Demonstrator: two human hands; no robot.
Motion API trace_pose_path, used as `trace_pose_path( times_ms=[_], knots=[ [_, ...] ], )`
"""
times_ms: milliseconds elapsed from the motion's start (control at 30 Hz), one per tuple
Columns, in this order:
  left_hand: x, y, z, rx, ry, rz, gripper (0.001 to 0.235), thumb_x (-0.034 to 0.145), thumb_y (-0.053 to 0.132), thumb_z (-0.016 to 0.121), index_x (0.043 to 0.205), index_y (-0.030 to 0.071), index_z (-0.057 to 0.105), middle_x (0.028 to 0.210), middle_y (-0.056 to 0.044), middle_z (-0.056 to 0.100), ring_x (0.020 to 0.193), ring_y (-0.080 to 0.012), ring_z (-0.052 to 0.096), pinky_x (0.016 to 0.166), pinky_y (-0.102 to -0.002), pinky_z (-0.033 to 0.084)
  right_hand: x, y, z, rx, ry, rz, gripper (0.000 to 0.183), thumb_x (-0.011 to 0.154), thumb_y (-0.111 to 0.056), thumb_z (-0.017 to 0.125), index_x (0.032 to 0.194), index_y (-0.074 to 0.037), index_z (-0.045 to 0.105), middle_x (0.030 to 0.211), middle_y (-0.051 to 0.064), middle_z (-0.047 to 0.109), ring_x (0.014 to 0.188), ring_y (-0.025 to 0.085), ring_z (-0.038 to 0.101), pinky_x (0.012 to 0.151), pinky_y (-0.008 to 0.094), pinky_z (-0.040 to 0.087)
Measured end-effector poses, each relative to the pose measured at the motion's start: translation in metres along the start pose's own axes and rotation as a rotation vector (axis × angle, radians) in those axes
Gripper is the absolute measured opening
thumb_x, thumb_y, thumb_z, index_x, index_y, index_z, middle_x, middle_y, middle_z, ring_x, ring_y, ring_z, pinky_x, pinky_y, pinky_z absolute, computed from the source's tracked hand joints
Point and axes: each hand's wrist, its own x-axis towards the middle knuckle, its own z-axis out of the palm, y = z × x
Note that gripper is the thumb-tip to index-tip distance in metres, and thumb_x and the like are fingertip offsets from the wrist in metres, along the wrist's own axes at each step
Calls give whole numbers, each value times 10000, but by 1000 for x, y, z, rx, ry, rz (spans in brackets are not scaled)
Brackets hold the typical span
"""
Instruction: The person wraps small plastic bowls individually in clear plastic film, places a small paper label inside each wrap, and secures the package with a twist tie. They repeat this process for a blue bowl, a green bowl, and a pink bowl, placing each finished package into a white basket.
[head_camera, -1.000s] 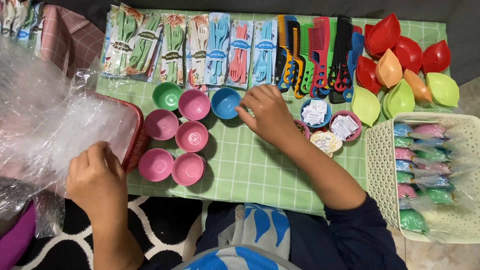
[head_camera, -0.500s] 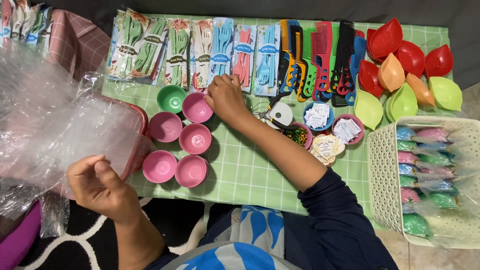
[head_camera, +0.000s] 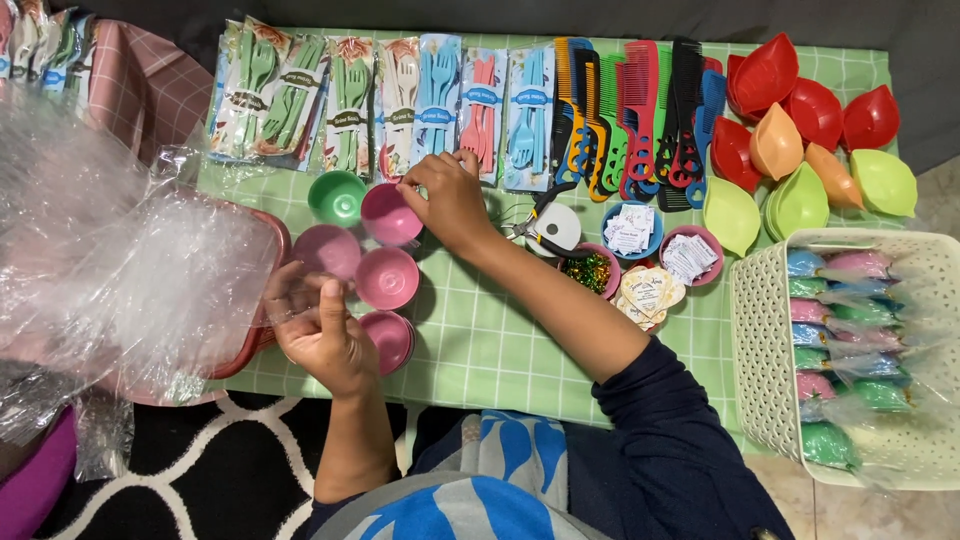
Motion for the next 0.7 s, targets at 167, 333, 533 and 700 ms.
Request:
trace_pose_path(
  times_ms=[167, 333, 533, 700],
  knots=[
    [-7, -10, 11, -47, 22, 4, 290, 811, 18, 629, 1057, -10, 478, 791, -86, 498, 699, -120, 535, 617, -226, 502, 9, -1, -46, 303, 166, 112, 27, 853, -128, 587, 837, -110, 575, 716, 64, 631, 691, 233, 643, 625, 319, 521],
    [-15, -15, 43, -142, -22, 8, 267, 809, -13, 616, 1044, -20, 489, 774, -78, 474, 654, -133, 536, 599, -244, 506, -5, 9, -124, 523, 243, 220, 45, 896, -54, 488, 938, -44, 500, 832, 132, 601, 753, 252, 631, 671, 363, 539],
    [-34, -26, 74, -153, -99, -54, 199, 839, -9, 577, 1012, -13, 479, 767, -83, 491, 650, -144, 560, 615, -254, 512, -36, 15, -188, 884, 3, 389, 92, 805, -17, 578, 895, -22, 596, 884, 134, 624, 841, 211, 611, 806, 357, 491],
    [-46, -28, 98, -180, -95, -74, 196, 853, 13, 574, 1018, -8, 470, 795, -70, 498, 695, -123, 561, 656, -261, 524, -48, -9, -203, 904, -451, 407, 162, 744, -56, 597, 882, -68, 681, 1093, 212, 587, 1033, 345, 525, 922, 520, 352]
  ],
)
